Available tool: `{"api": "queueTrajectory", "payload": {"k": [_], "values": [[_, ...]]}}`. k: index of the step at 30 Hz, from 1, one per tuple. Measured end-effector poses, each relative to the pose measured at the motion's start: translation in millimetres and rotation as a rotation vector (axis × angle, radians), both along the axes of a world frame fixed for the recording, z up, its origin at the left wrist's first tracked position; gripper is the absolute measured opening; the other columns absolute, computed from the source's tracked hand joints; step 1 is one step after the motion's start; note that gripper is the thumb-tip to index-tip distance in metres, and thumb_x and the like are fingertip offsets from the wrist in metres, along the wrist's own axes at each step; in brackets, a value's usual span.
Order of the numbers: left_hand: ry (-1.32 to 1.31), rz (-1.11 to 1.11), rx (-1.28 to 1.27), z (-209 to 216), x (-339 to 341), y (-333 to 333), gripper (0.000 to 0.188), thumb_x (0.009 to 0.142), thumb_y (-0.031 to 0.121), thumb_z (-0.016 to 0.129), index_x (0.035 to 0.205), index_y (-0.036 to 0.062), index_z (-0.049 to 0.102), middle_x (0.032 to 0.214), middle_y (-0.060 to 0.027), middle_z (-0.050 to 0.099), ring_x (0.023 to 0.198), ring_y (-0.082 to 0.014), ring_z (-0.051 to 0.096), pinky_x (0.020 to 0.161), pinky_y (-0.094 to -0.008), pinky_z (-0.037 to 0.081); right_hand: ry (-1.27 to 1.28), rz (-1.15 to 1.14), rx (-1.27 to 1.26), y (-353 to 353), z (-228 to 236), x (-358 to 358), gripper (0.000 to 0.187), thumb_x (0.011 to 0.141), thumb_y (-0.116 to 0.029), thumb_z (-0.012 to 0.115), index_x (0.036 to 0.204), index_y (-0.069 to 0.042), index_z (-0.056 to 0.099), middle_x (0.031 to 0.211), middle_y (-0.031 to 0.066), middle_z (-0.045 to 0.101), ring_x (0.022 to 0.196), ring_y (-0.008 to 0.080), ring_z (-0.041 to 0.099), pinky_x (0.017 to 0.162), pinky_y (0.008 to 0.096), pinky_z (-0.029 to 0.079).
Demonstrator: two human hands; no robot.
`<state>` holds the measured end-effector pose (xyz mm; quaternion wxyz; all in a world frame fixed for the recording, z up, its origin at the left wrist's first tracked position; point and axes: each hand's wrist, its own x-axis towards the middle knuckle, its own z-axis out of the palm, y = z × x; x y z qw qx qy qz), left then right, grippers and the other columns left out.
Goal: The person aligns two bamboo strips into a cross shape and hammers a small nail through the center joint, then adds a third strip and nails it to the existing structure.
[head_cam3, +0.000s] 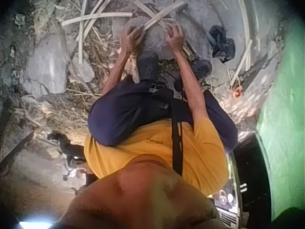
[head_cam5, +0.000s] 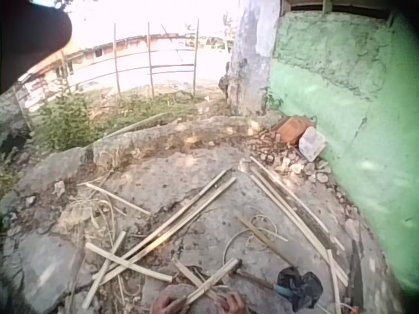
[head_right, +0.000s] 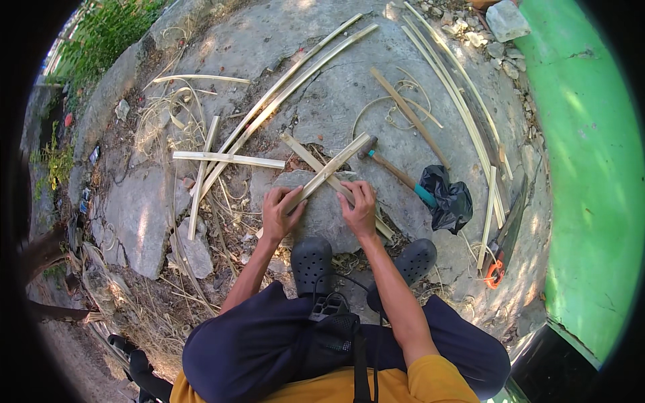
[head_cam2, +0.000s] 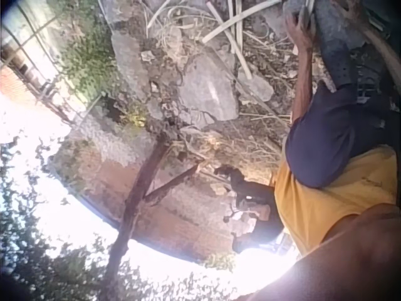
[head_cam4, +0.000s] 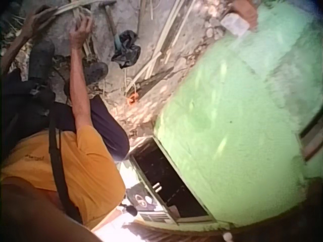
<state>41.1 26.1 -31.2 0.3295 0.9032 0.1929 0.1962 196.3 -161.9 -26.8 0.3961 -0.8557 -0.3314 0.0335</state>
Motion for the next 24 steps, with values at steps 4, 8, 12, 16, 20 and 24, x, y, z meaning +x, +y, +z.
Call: {"api": "queueTrajectory", "payload": {"k": [4, 8, 12, 16, 20, 24], "values": [[-0.008, 0.003, 0.012, -2.5, -1.8, -0.5, 0.045, 0.087, 0.019, 0.087, 0.131, 0.0133, 0.077, 0.103, -0.0063, 0.066, 0.098, -0.0254, 0.063, 0.089, -0.0413, 0.046, 0.005, 0.004, -0.004, -0.1, 1.4, -1.3, 0.029, 0.090, -0.012, 0.081, 0.117, -0.009, 0.073, 0.108, 0.0106, 0.063, 0.104, 0.0326, 0.064, 0.096, 0.0467, 0.047], [-0.010, 0.009, 0.002, -3.7, -2.0, -0.6, 0.044, 0.088, 0.019, 0.086, 0.131, 0.0131, 0.077, 0.103, -0.0062, 0.066, 0.098, -0.0253, 0.063, 0.089, -0.0410, 0.046, 0.004, 0.006, -0.013, -0.3, 0.3, -0.8, 0.029, 0.090, -0.013, 0.081, 0.118, -0.009, 0.073, 0.108, 0.0104, 0.063, 0.104, 0.0326, 0.064, 0.096, 0.0466, 0.048], [-0.010, 0.004, -0.012, -2.5, -2.3, 0.6, 0.043, 0.088, 0.019, 0.086, 0.130, 0.0128, 0.077, 0.103, -0.0062, 0.067, 0.099, -0.0252, 0.064, 0.090, -0.0408, 0.047, -0.004, 0.008, -0.008, -0.3, -1.4, -0.5, 0.030, 0.090, -0.013, 0.081, 0.118, -0.009, 0.073, 0.108, 0.0102, 0.063, 0.105, 0.0325, 0.063, 0.096, 0.0465, 0.047], [-0.006, 0.014, -0.022, -2.0, -2.7, -1.2, 0.043, 0.088, 0.020, 0.086, 0.130, 0.0126, 0.077, 0.104, -0.0061, 0.067, 0.099, -0.0251, 0.064, 0.090, -0.0408, 0.046, -0.018, 0.006, -0.009, -0.9, -4.0, -0.7, 0.029, 0.090, -0.012, 0.081, 0.118, -0.009, 0.073, 0.109, 0.0103, 0.063, 0.105, 0.0326, 0.063, 0.096, 0.0468, 0.047], [-0.005, 0.029, -0.024, -4.2, -4.0, 0.1, 0.046, 0.084, 0.017, 0.088, 0.129, 0.0146, 0.078, 0.106, -0.0067, 0.069, 0.100, -0.0258, 0.064, 0.091, -0.0406, 0.048, -0.020, 0.015, -0.009, 0.0, -4.3, -1.5, 0.030, 0.090, -0.012, 0.081, 0.118, -0.009, 0.072, 0.109, 0.0104, 0.063, 0.106, 0.0327, 0.063, 0.096, 0.0470, 0.047], [0.030, 0.027, -0.018, -1.7, -4.2, -0.6, 0.051, 0.085, 0.019, 0.088, 0.134, 0.0167, 0.077, 0.110, -0.0072, 0.068, 0.099, -0.0258, 0.063, 0.091, -0.0407, 0.049, -0.007, 0.010, -0.006, 0.5, -3.6, -1.4, 0.030, 0.090, -0.011, 0.081, 0.118, -0.009, 0.072, 0.109, 0.0105, 0.063, 0.106, 0.0329, 0.063, 0.096, 0.0471, 0.047]]}}
